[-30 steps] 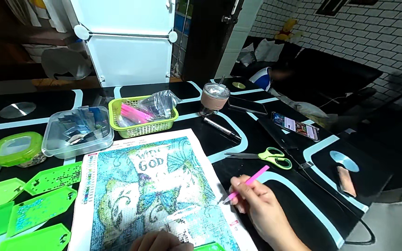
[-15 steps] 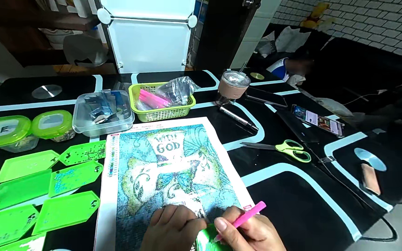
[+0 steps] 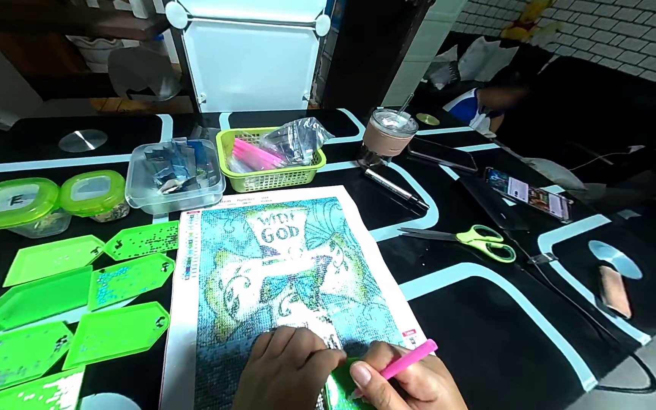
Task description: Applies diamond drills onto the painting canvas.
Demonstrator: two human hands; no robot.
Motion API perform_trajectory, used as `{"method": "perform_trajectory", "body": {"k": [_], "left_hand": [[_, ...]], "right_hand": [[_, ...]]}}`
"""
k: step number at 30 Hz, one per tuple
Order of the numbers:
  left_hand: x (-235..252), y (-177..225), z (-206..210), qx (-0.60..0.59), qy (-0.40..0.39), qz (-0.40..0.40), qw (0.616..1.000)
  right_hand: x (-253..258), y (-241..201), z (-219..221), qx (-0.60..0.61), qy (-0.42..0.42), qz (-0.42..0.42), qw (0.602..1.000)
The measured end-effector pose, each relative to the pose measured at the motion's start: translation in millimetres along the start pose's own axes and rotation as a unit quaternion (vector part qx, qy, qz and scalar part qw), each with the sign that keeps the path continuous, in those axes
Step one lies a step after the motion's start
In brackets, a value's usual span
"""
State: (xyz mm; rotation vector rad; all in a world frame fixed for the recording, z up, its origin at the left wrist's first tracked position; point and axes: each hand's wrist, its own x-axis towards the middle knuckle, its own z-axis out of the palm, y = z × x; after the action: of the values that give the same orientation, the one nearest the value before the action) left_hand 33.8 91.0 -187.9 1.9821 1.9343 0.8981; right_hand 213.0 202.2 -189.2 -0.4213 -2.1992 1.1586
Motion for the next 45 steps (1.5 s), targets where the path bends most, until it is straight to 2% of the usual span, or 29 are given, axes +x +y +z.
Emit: {"method": "perform_trajectory", "body": {"k": [4, 10, 16, 23, 26, 31, 36, 39, 45], "left_hand": [[0, 0, 0, -0.002, 0.002, 0.0, 1.0], [1, 1, -2, -0.018, -0.011, -0.004, 1.0], [0, 0, 0, -0.011, 0.004, 0.0, 1.0], [0, 0, 0, -0.009, 0.006, 0.0, 1.0], [0, 0, 1, -0.005, 0.01, 0.002, 1.0], [0, 0, -2, -0.015, -0.013, -0.005, 1.0], [2, 0, -5, -0.029, -0.031, -0.003, 0.999], [3, 1, -8, -0.041, -0.041, -0.011, 0.998], [2, 1, -10, -0.05, -0.057, -0.02, 0.997]], "right_hand": [[0, 0, 0, 0.004, 0.002, -0.003, 1.0], [4, 1, -8, 0.12, 0.038, 0.047, 0.991], [1, 0, -2, 0.021, 0.002, -0.007, 1.0], [-1, 2, 0, -0.015, -0.002, -0.024, 1.0], [0, 1, -1, 0.005, 0.0, -0.015, 1.0], [8, -3, -13, 0.169, 0.089, 0.105, 0.976], [34, 22, -51, 0.165, 0.206, 0.161, 0.951], [35, 38, -55, 0.126, 0.204, 0.158, 0.958], [30, 47, -45, 0.062, 0.201, 0.097, 0.973]]}}
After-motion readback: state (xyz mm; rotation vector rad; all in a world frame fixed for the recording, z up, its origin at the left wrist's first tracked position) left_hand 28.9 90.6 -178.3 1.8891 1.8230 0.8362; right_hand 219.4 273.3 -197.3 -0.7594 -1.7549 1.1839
